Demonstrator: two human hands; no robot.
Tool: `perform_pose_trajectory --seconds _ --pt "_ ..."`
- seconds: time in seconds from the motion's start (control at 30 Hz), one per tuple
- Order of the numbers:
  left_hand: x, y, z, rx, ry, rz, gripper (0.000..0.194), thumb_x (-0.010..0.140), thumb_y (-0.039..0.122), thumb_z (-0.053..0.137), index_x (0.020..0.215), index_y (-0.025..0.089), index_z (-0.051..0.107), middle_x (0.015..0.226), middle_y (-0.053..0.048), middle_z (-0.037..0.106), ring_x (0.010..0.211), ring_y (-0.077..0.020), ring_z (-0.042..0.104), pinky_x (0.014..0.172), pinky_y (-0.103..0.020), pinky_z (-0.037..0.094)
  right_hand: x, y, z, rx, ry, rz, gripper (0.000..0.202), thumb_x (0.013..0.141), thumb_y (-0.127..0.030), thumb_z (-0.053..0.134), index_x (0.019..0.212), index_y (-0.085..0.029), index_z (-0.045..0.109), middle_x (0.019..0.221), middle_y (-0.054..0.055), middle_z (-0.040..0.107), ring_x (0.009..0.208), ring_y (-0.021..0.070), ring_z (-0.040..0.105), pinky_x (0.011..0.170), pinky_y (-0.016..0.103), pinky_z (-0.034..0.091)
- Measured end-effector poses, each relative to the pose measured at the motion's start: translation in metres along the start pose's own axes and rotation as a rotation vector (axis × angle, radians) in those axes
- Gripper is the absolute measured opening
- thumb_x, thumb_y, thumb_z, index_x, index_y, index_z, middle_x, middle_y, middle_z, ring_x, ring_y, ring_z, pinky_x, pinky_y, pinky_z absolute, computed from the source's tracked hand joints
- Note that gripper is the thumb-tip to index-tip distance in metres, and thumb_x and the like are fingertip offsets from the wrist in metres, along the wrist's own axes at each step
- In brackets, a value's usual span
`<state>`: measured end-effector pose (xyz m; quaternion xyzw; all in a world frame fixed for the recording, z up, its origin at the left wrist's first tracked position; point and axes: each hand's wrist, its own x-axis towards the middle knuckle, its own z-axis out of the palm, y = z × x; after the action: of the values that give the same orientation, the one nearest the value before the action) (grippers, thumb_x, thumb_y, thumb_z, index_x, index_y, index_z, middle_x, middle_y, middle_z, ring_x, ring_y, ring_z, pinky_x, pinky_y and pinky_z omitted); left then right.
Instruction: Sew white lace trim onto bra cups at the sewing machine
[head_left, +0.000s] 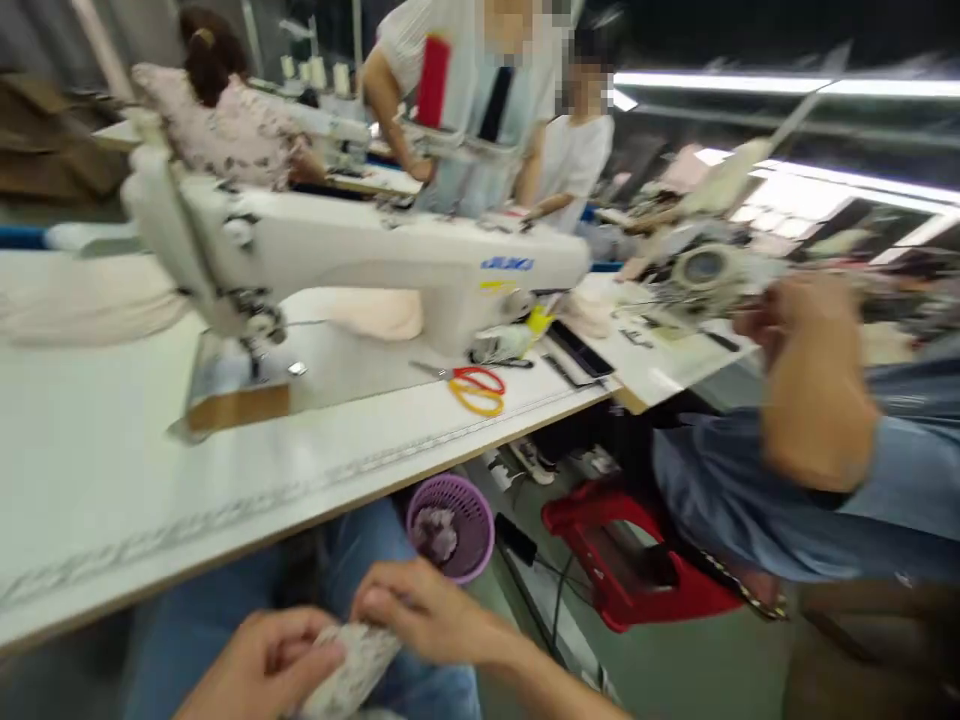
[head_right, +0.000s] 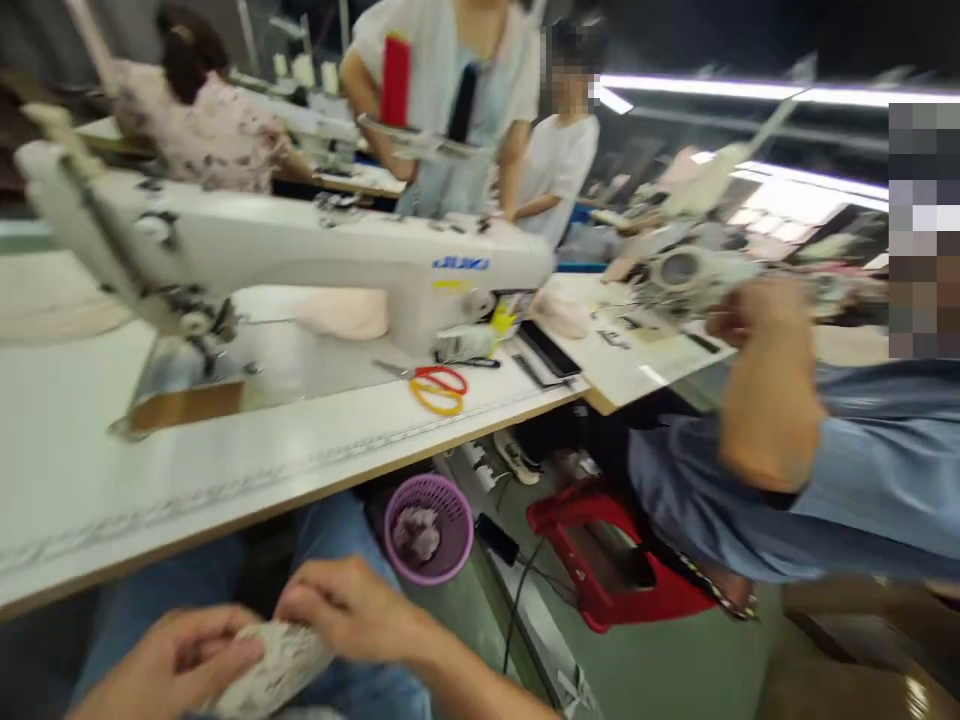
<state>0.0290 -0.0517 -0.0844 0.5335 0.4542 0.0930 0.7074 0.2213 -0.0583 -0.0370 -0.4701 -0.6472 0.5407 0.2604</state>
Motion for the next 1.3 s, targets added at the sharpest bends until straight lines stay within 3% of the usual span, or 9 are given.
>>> perform_pose_trajectory --seconds 0.07,0.13,0.27,0.37,0.5,0.63,0.97,1.17,1.3 --pt "-0.016 0.0 -0.003 -0.09 0.015 0.007 0.057 0.067 0.069 0.064 0.075 0.013 0.066 0.06 -0.001 0.06 0.056 -0.0128 0.05 0.054 -0.023 0.035 0.0 0.021 0.014 0.088 -0.099 -0.021 0.045 0.096 -0.049 0.038 0.081 -0.015 0.063 0.07 -0.001 0.056 0.062 0.0092 0.05 0.056 0.019 0.039" --pt "-0.022 0.003 -0.006 -0.146 -0.006 -0.019 0.055 0.068 0.065 0.067 0.076 0.011 0.066 0.062 -0.001 0.059 0.056 -0.0119 0.048 0.055 -0.022 0.034 0.003 0.029 0.012 0.136 -0.156 -0.029 0.052 0.096 -0.055 0.033 0.086 -0.015 0.063 0.072 0.0 0.056 0.064 0.0097 0.049 0.057 0.02 0.038" --pt "-0.026 0.006 -0.008 -0.163 -0.006 -0.018 0.052 0.069 0.063 0.066 0.076 0.011 0.066 0.063 0.0 0.056 0.059 -0.0124 0.045 0.056 -0.023 0.032 0.007 0.022 0.008 0.166 -0.202 -0.032 0.052 0.082 -0.066 0.052 0.084 -0.015 0.063 0.069 -0.001 0.057 0.063 0.0109 0.05 0.058 0.021 0.039" --pt "-0.028 0.004 -0.009 -0.106 -0.025 0.02 0.051 0.073 0.064 0.062 0.074 0.012 0.066 0.061 0.001 0.051 0.058 -0.0115 0.04 0.054 -0.023 0.028 0.008 0.016 0.015 0.135 -0.167 -0.025 0.041 0.072 -0.058 0.069 0.079 -0.017 0.063 0.069 -0.003 0.056 0.065 0.0113 0.05 0.06 0.021 0.04" --pt "-0.031 -0.003 -0.011 -0.088 -0.018 0.06 0.05 0.075 0.062 0.06 0.075 0.012 0.067 0.06 0.003 0.047 0.058 -0.0111 0.036 0.054 -0.023 0.027 0.01 0.017 0.022 0.12 -0.156 0.009 0.023 0.078 -0.04 0.068 0.075 -0.017 0.062 0.065 -0.004 0.053 0.061 0.0093 0.047 0.057 0.019 0.038" --pt "-0.03 -0.011 -0.012 -0.128 -0.016 0.058 0.049 0.075 0.06 0.062 0.076 0.012 0.068 0.061 0.002 0.049 0.058 -0.0111 0.039 0.055 -0.023 0.029 0.013 0.021 0.023 0.161 -0.192 0.011 0.016 0.077 -0.032 0.068 0.076 -0.017 0.061 0.065 -0.004 0.053 0.06 0.0086 0.046 0.055 0.019 0.036" --pt "-0.023 -0.012 -0.011 -0.254 -0.039 0.02 0.054 0.066 0.065 0.069 0.072 0.011 0.065 0.058 0.001 0.054 0.054 -0.0099 0.042 0.054 -0.022 0.03 0.013 0.024 0.016 0.138 -0.238 0.041 0.013 0.077 -0.028 0.066 0.074 -0.017 0.06 0.065 -0.004 0.053 0.059 0.0093 0.048 0.058 0.019 0.039" --pt "-0.017 -0.007 -0.007 -0.285 -0.05 -0.048 0.056 0.062 0.067 0.07 0.07 0.014 0.06 0.05 0.006 0.046 0.048 -0.007 0.032 0.049 -0.02 0.021 0.011 0.021 0.005 0.112 -0.271 0.043 0.022 0.074 -0.037 0.071 0.077 -0.018 0.06 0.066 -0.004 0.053 0.062 0.0102 0.049 0.058 0.019 0.04" --pt "-0.015 -0.002 -0.006 -0.249 -0.04 -0.068 0.06 0.056 0.072 0.071 0.066 0.014 0.057 0.047 0.01 0.034 0.047 -0.006 0.021 0.047 -0.021 0.015 0.012 0.023 0.007 0.031 -0.27 0.041 0.015 0.082 -0.032 0.062 0.079 -0.018 0.059 0.066 -0.004 0.052 0.062 0.0094 0.049 0.059 0.019 0.039"
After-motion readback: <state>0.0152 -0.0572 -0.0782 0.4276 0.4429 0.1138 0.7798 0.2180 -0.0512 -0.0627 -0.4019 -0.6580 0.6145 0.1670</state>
